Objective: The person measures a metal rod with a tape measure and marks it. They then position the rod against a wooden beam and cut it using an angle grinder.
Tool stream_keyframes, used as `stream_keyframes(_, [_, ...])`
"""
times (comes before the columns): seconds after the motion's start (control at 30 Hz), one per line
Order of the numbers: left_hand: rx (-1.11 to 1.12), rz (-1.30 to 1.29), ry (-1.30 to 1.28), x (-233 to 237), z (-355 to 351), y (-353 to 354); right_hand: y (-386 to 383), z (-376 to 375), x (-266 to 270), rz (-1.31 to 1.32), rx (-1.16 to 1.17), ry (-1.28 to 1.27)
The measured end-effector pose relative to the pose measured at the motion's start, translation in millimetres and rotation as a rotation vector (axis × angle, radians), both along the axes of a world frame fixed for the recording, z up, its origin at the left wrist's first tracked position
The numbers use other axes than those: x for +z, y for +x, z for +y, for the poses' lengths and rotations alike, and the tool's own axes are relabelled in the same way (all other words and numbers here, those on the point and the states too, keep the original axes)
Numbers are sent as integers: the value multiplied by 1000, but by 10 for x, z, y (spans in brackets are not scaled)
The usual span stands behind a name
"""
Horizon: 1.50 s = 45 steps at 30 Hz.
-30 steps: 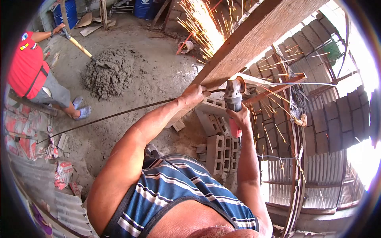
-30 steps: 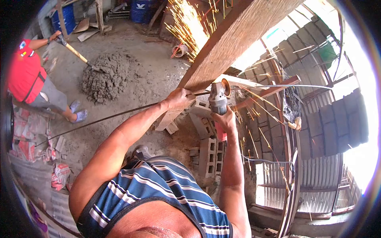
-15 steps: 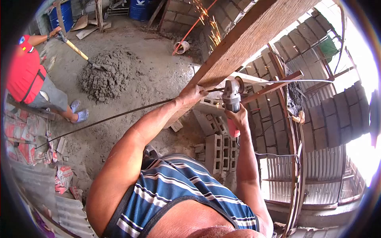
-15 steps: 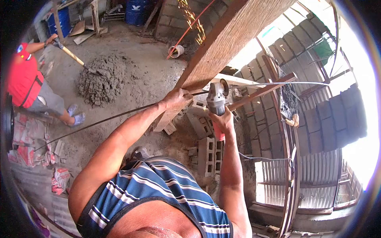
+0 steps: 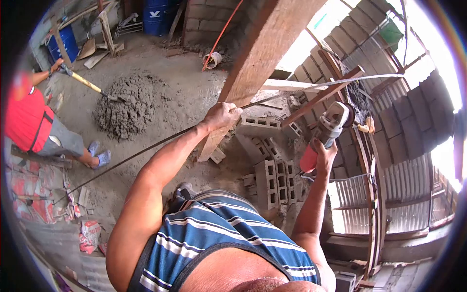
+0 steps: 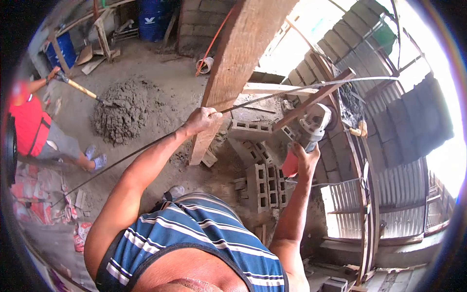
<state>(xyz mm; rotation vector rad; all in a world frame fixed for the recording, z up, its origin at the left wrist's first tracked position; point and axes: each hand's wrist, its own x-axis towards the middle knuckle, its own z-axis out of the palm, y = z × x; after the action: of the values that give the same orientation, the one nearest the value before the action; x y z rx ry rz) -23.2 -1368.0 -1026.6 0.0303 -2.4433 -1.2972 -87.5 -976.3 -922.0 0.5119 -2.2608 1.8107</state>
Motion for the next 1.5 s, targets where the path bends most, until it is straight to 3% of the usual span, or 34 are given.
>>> stream_keyframes(0.07, [-19,-36,-38,145,24,86,89,156,29,-13,-26,-19])
stream_keyframes(0.13, [6,140,-11,294,54,190,125,314,4,34,-58,12])
stream_keyframes(0.2, [23,157,-35,504,41,288,140,423,-39,31,-85,8])
stream_keyframes(0.4, [77,230,-76,1795,-155,799,130,582,-132,28,-41,-104])
stream_keyframes(0.53, [65,251,-73,2010,-345,749,212,698,-52,56,-88,-117])
stream_keyframes(0.73, [-1,91,-71,1455,-179,462,503,997,124,86,-118,-108])
stream_keyframes(0.93, [-14,2,-101,132,248,-68,715,1457,166,25,-254,34])
stream_keyframes(1.0, [74,-134,-204,-210,443,-198,769,1594,143,7,-300,68])
stream_keyframes(1.07, [119,-112,-244,-633,566,-342,767,1713,67,56,-328,94])
stream_keyframes(1.23, [92,-107,-247,-823,663,-377,989,1720,292,-16,-406,164])
stream_keyframes(1.5, [111,-76,-305,-444,307,-375,1077,1968,210,102,-412,56])
